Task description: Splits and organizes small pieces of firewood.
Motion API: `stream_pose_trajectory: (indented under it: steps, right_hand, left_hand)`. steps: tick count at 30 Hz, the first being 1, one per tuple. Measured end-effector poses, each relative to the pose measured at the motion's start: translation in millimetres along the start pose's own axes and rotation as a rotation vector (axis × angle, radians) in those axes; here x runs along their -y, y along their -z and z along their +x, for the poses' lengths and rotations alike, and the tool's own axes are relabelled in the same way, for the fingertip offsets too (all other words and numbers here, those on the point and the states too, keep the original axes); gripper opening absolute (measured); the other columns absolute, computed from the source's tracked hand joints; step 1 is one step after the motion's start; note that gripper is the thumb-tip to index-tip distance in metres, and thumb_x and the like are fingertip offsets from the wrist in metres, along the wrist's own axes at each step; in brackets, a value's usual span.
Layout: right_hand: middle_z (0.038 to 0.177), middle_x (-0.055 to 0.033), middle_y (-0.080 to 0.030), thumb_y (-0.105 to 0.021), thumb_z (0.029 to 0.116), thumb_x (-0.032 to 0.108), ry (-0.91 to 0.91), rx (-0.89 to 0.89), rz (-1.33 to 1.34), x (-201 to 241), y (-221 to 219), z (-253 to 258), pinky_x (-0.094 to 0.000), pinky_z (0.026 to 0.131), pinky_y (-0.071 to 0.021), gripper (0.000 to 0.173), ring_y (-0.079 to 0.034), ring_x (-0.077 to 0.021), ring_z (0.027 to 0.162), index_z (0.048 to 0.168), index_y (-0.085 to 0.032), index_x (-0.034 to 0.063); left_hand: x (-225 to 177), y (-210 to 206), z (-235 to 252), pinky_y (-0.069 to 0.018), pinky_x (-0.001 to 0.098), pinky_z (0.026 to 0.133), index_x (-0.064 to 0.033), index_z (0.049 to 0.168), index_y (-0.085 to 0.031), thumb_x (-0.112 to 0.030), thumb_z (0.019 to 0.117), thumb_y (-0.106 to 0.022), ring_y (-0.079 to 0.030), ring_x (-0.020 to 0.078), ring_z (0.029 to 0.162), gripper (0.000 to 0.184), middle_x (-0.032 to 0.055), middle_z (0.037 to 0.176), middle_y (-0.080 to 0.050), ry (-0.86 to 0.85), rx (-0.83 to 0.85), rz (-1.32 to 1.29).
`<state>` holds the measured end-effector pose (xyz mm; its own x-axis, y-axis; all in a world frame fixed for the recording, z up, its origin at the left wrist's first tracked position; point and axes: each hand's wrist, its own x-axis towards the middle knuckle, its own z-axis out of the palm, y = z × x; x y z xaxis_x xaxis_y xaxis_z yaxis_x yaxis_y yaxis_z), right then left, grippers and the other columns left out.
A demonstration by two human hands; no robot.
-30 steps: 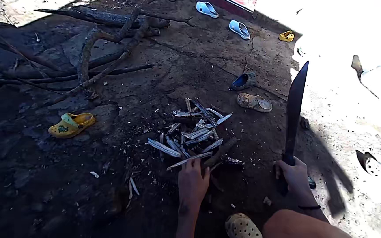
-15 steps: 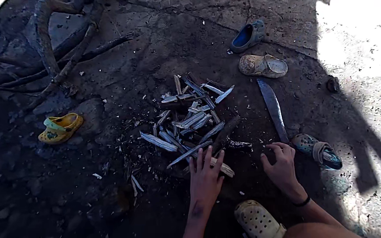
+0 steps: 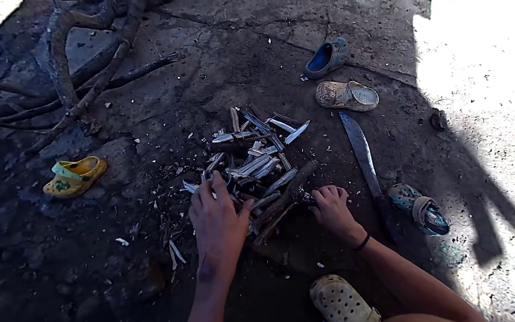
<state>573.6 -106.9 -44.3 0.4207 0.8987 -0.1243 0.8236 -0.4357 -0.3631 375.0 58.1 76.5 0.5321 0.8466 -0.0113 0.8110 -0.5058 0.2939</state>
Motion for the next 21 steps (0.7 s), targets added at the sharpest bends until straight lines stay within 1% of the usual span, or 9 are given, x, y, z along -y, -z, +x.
stream_pose_trajectory:
  steps: [1, 3, 6, 9, 12, 14, 18, 19, 21]
  right_hand:
    - [0.117, -0.0211, -0.069, -0.066, 0.098, 0.024, 0.055, -0.035, 0.015, -4, -1, 1, -0.0691, 0.104, -0.039, 0.033, -0.061, -0.0448, 0.119, 0.123, -0.068, 0.0023]
    - [0.108, -0.0185, -0.07, -0.065, 0.0984, 0.024, 0.137, -0.09, 0.071, -12, 3, -5, -0.0638, 0.099, -0.045, 0.032, -0.065, -0.0414, 0.109, 0.12, -0.069, 0.0012]
    - [0.104, -0.0171, -0.069, -0.067, 0.0955, 0.023, 0.233, -0.139, 0.085, -17, 25, -20, -0.0619, 0.097, -0.0467, 0.029, -0.065, -0.0402, 0.105, 0.116, -0.07, 0.0024]
    - [0.104, -0.0161, -0.069, -0.071, 0.0915, 0.02, 0.345, -0.117, 0.097, -19, 54, -31, -0.0605, 0.097, -0.0469, 0.03, -0.066, -0.0376, 0.102, 0.116, -0.072, 0.0033]
    - [0.103, -0.0148, -0.068, -0.069, 0.0927, 0.021, 0.447, -0.093, 0.11, -10, 74, -30, -0.0558, 0.094, -0.0493, 0.029, -0.065, -0.0353, 0.101, 0.116, -0.071, 0.0046]
    - [0.105, -0.0132, -0.068, -0.068, 0.0942, 0.024, 0.508, -0.118, 0.136, 2, 83, -25, -0.0528, 0.094, -0.0497, 0.028, -0.064, -0.0335, 0.103, 0.116, -0.071, 0.0074]
    - [0.132, -0.009, -0.057, -0.065, 0.0996, 0.035, 0.63, -0.269, 0.559, 41, 126, -17, -0.0373, 0.103, -0.0492, 0.042, -0.052, -0.0207, 0.125, 0.136, -0.067, 0.0136]
    - [0.133, -0.0064, -0.057, -0.062, 0.1019, 0.03, 0.72, -0.271, 0.699, 53, 147, -17, -0.0346, 0.103, -0.0535, 0.041, -0.055, -0.0165, 0.124, 0.14, -0.063, 0.0154]
    - [0.117, -0.006, -0.067, -0.056, 0.1061, 0.02, 0.936, -0.222, 1.033, 81, 185, -21, -0.0358, 0.09, -0.0611, 0.031, -0.067, -0.0166, 0.105, 0.135, -0.065, 0.0156]
  left_hand:
    - [-6, -9, -6, -0.0436, 0.0681, 0.102, 0.0023, 0.149, -0.046, -0.037, 0.0873, -0.083, -0.048, 0.0543, 0.132, 0.082, 0.0329, 0.144, -0.048, -0.011, 0.052, -0.048]
    - [-14, -27, -20, -0.0471, 0.0605, 0.103, 0.0014, 0.14, -0.057, -0.043, 0.0929, -0.075, -0.054, 0.048, 0.129, 0.068, 0.028, 0.14, -0.055, -0.06, 0.253, -0.067]
    - [-23, -29, -30, -0.0475, 0.0567, 0.103, -0.0092, 0.142, -0.059, -0.045, 0.1042, -0.058, -0.061, 0.038, 0.125, 0.052, 0.0185, 0.138, -0.061, -0.106, 0.65, 0.04]
    - [-25, -28, -38, -0.049, 0.0561, 0.103, -0.0098, 0.152, -0.047, -0.043, 0.1059, -0.055, -0.062, 0.0367, 0.124, 0.058, 0.0191, 0.14, -0.059, -0.059, 0.825, -0.059]
    - [-17, -39, -68, -0.0496, 0.0446, 0.107, -0.0059, 0.153, -0.043, -0.047, 0.0999, -0.063, -0.063, 0.0245, 0.123, 0.07, 0.0167, 0.135, -0.063, 0.039, 0.786, -0.561]
    - [-18, -48, -89, -0.0533, 0.0354, 0.101, -0.0038, 0.148, -0.045, -0.045, 0.0961, -0.067, -0.066, 0.0148, 0.114, 0.07, 0.0129, 0.125, -0.067, 0.144, 0.658, -0.811]
    - [-13, -44, -95, -0.0584, 0.0315, 0.091, -0.0029, 0.139, -0.055, -0.041, 0.1017, -0.058, -0.07, 0.0099, 0.1, 0.053, 0.0086, 0.113, -0.071, 0.248, 0.448, -0.936]
    - [-13, -41, -96, -0.0603, 0.0313, 0.088, -0.002, 0.138, -0.056, -0.039, 0.1032, -0.056, -0.071, 0.0101, 0.097, 0.051, 0.0088, 0.111, -0.07, 0.293, 0.383, -0.973]
    - [-9, -35, -98, -0.0612, 0.0293, 0.083, -0.0002, 0.137, -0.055, -0.036, 0.1041, -0.055, -0.071, 0.0087, 0.093, 0.049, 0.008, 0.108, -0.071, 0.348, 0.225, -1.015]
